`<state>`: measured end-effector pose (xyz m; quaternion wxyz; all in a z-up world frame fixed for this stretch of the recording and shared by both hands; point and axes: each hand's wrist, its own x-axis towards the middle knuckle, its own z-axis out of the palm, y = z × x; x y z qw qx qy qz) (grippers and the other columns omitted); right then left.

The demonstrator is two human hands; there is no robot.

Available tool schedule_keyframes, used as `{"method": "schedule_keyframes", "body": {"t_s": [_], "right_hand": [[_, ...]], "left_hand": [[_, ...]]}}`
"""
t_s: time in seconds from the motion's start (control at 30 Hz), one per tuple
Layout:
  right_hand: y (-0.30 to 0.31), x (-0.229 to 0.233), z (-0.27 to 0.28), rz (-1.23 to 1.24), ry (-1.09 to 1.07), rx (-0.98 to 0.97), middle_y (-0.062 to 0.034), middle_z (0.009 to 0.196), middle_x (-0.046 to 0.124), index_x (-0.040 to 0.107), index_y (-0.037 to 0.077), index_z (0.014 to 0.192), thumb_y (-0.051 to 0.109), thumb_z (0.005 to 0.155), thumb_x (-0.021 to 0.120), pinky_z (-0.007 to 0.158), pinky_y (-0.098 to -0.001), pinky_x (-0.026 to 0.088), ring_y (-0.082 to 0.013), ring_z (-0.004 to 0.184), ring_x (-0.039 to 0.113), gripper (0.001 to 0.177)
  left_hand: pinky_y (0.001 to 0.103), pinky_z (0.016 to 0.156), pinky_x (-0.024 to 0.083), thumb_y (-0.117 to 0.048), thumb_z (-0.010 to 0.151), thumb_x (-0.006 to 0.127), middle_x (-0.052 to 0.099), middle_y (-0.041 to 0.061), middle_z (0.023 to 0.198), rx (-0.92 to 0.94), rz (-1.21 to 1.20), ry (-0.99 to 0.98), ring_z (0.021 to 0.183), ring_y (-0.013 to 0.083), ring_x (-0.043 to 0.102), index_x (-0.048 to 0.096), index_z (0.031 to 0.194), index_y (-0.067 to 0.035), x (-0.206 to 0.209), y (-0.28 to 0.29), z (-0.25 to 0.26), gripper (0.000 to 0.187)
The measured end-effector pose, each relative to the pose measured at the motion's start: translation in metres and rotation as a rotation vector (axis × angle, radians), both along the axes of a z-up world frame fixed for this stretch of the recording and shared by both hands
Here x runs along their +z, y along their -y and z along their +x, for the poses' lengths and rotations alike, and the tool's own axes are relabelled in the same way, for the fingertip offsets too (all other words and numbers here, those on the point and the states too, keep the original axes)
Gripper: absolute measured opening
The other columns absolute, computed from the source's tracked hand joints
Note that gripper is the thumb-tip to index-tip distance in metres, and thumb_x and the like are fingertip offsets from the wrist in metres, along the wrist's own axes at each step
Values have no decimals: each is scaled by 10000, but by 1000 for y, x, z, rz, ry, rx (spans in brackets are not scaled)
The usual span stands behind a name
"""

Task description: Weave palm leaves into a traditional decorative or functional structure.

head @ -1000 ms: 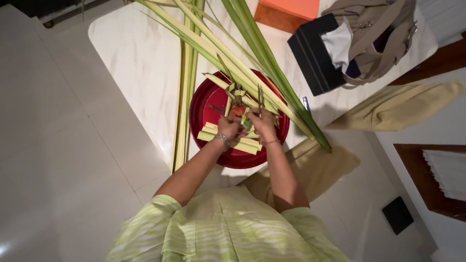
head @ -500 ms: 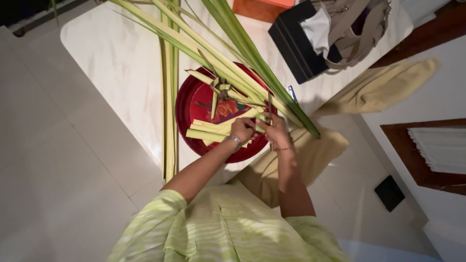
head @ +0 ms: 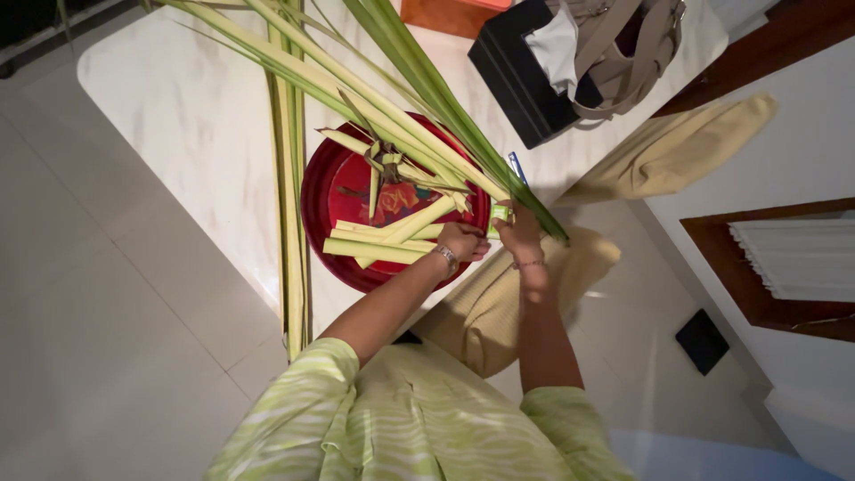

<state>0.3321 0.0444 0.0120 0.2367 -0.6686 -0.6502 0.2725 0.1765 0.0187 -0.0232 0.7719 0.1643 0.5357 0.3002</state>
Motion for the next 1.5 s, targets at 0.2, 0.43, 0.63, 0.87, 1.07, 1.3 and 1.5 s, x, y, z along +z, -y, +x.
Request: {"method": "schedule_keyframes", "body": {"t_s": [0.2,0.43,0.63,0.87,1.07,1.3,1.5], "right_hand": [[6,38,-28,-19,331,-40,-221,1017,703,585,66,1198,54,806,801,809,-489,536,-423,953,683,448],[-3,9,-29,90,428,-60,-263,957,699,499,-8,1266,155,757,846,755,-536,529,-464,899,684,637],[-9,8,-42,187,505,-70,-204,917,731,658,91,1041,177,858,715,756,-532,558,-433,857,714,210],[-12,-15,-22,280,394,29,-254,883,706,703,28,928,182,821,720,764,-516,567,-451,852,702,188],[-3,13,-40,334,404,64,-276,873,690,679,-23,892,93,859,715,775,-526,550,-473,841,684,126],[16,14,-102,440,18,246,-140,806,688,669,6,907,80,862,765,641,-403,569,-288,695,695,129],[100,137,-245,-455,-574,50,-12,983,706,708,116,1050,108,908,731,339,-249,398,-57,420,510,144]], "left_hand": [[362,789,595,-29,772,705,782,145,891,-63,702,-733,824,267,747,804,898,-84,-4,18,-25,170],[421,765,583,-22,737,690,743,133,866,22,694,-830,840,314,728,760,842,-78,50,46,-89,138],[483,817,505,25,689,695,674,129,1013,275,966,-1272,946,348,613,741,1000,-105,89,75,-186,340],[520,845,470,-9,667,765,570,181,1176,319,454,-1530,1065,371,554,646,1220,-107,79,111,-268,574],[520,864,531,-41,755,751,605,236,1124,248,297,-1328,1008,420,604,619,1260,-62,18,131,-289,522],[472,795,583,-29,808,697,740,217,952,329,308,-1257,866,377,713,766,1073,-65,40,126,-312,276],[362,812,617,-114,839,718,771,186,1008,281,406,-965,853,264,774,740,1178,-60,47,104,-319,344]]}}
